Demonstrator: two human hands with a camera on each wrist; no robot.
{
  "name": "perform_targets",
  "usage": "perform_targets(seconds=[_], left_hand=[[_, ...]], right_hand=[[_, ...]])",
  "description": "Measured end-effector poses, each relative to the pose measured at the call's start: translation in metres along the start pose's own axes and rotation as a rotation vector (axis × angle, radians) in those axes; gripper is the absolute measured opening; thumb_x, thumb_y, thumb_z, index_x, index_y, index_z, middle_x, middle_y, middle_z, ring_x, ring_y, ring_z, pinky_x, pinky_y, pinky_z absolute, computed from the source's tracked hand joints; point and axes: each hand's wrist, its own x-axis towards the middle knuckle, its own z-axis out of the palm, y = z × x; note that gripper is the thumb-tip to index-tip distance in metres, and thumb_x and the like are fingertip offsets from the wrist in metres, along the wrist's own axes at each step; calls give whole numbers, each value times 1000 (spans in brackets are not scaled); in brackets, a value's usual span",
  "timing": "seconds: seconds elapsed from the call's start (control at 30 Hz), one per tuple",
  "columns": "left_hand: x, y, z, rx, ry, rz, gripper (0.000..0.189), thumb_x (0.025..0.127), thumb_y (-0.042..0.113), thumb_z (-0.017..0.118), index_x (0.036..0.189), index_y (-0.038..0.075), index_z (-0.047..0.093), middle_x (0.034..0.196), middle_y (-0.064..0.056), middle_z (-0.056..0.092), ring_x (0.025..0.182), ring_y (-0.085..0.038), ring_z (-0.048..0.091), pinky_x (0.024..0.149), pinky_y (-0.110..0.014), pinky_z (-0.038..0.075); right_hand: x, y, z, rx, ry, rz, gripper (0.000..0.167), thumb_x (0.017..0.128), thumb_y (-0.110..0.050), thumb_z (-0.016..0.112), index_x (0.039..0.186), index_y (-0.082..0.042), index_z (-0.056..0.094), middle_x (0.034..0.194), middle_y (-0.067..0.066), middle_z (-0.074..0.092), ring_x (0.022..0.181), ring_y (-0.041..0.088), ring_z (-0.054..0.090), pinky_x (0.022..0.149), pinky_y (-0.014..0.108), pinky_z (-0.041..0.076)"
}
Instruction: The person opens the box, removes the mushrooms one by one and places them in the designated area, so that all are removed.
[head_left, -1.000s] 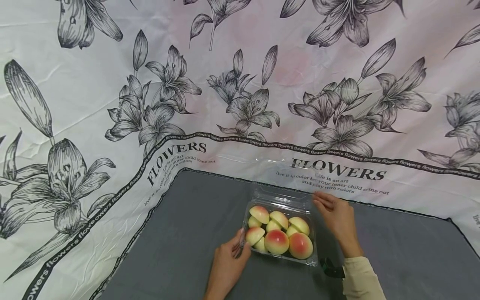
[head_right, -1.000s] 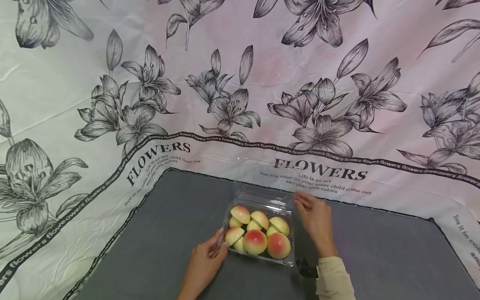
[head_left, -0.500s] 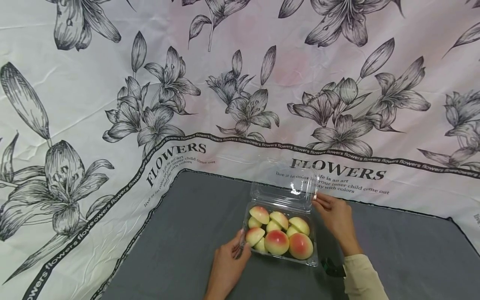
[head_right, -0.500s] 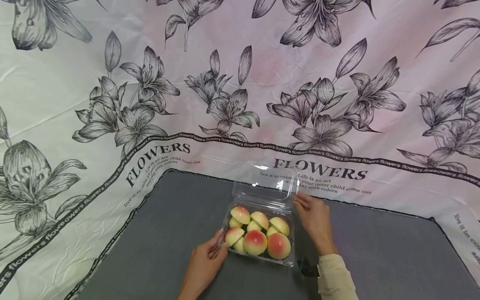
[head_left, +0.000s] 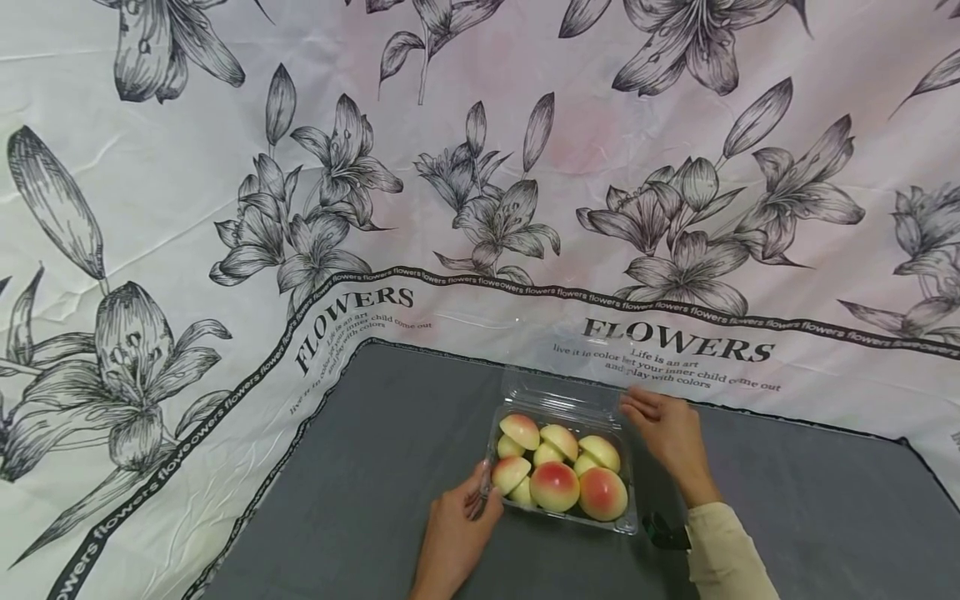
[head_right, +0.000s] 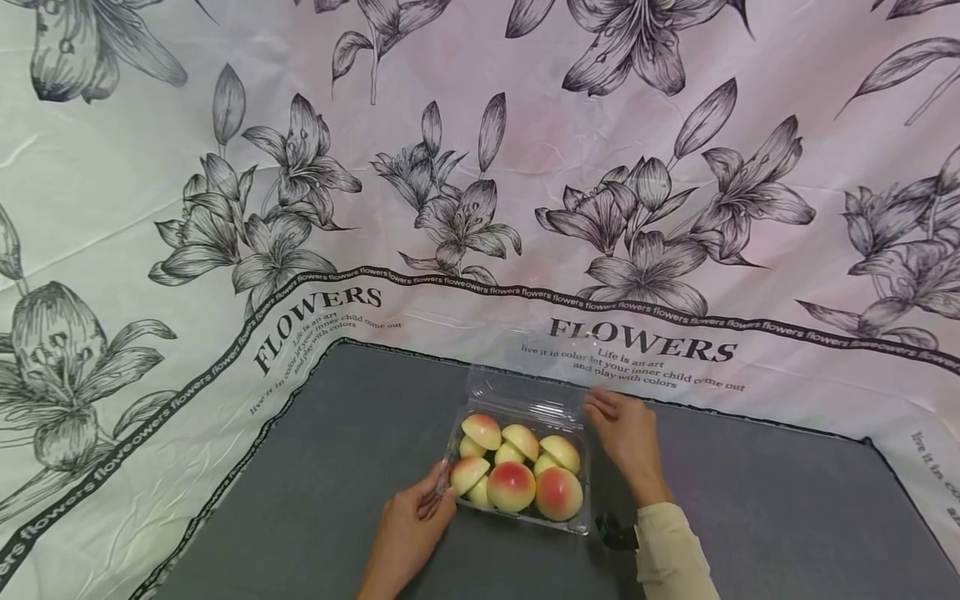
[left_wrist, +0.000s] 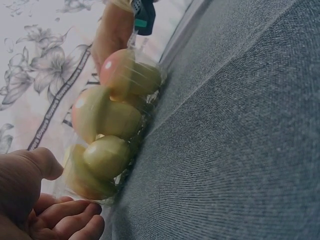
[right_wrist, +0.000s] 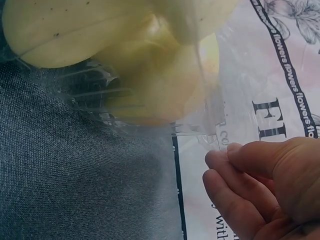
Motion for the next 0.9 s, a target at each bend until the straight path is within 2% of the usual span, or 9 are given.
perform_targets(seconds=[0.1,0.17,0.3,0.4,0.53,0.67,0.73,0.8,0.9], left_hand=[[1,0,0,6,-2,-6,51,100,41,74,144,18,67,101,-3,80,89,-9,71,83,-35,61],[1,0,0,5,-3,-4,51,100,40,74,144,18,67,99,-2,80,85,-7,69,80,-32,59],[1,0,0,6,1,6,51,100,39,74,144,15,67,118,-8,79,97,-8,72,84,-34,61],[1,0,0,11,1,10,50,100,37,74,143,13,67,127,-9,75,106,-10,72,88,-36,62],[1,-1,0,14,-4,6,51,100,37,74,144,13,67,125,-9,76,102,-9,72,86,-34,61],[0,-2,0,13,-1,6,50,100,38,74,143,14,67,118,-6,78,95,-7,70,83,-31,60],[-1,-2,0,11,7,12,50,99,37,74,143,14,68,121,-6,78,99,-7,70,85,-31,61],[-1,-2,0,9,12,19,50,99,37,75,142,14,68,125,-5,76,102,-6,70,86,-31,61],[-1,-2,-1,9,8,20,50,99,37,75,143,13,68,117,-4,79,93,-3,69,82,-28,59]], right_hand=[[2,-1,-1,-11,-3,-12,39,101,-19,76,136,-2,71,114,11,79,104,30,77,84,49,64],[4,-1,-1,-20,-8,-11,39,101,-19,76,136,-2,72,114,10,79,105,29,77,84,47,64],[5,-2,-1,-31,-34,5,40,100,-20,77,135,0,71,114,11,78,107,32,76,78,37,65],[5,-1,-2,-37,-50,10,41,100,-20,78,134,1,71,114,13,78,109,35,75,77,37,64],[4,0,-1,-32,-69,23,41,100,-24,77,133,1,72,113,14,78,106,35,76,77,41,64],[4,1,0,-16,-102,43,43,102,-25,75,135,3,70,113,15,78,95,30,79,70,31,62],[5,2,0,-8,-118,48,44,103,-24,74,137,3,69,113,16,78,89,26,80,68,28,61],[6,2,0,3,-129,52,44,103,-23,73,138,4,68,113,17,78,84,23,80,67,27,61],[6,2,0,17,-143,56,44,103,-22,73,138,5,67,113,19,78,84,23,80,69,30,64]])
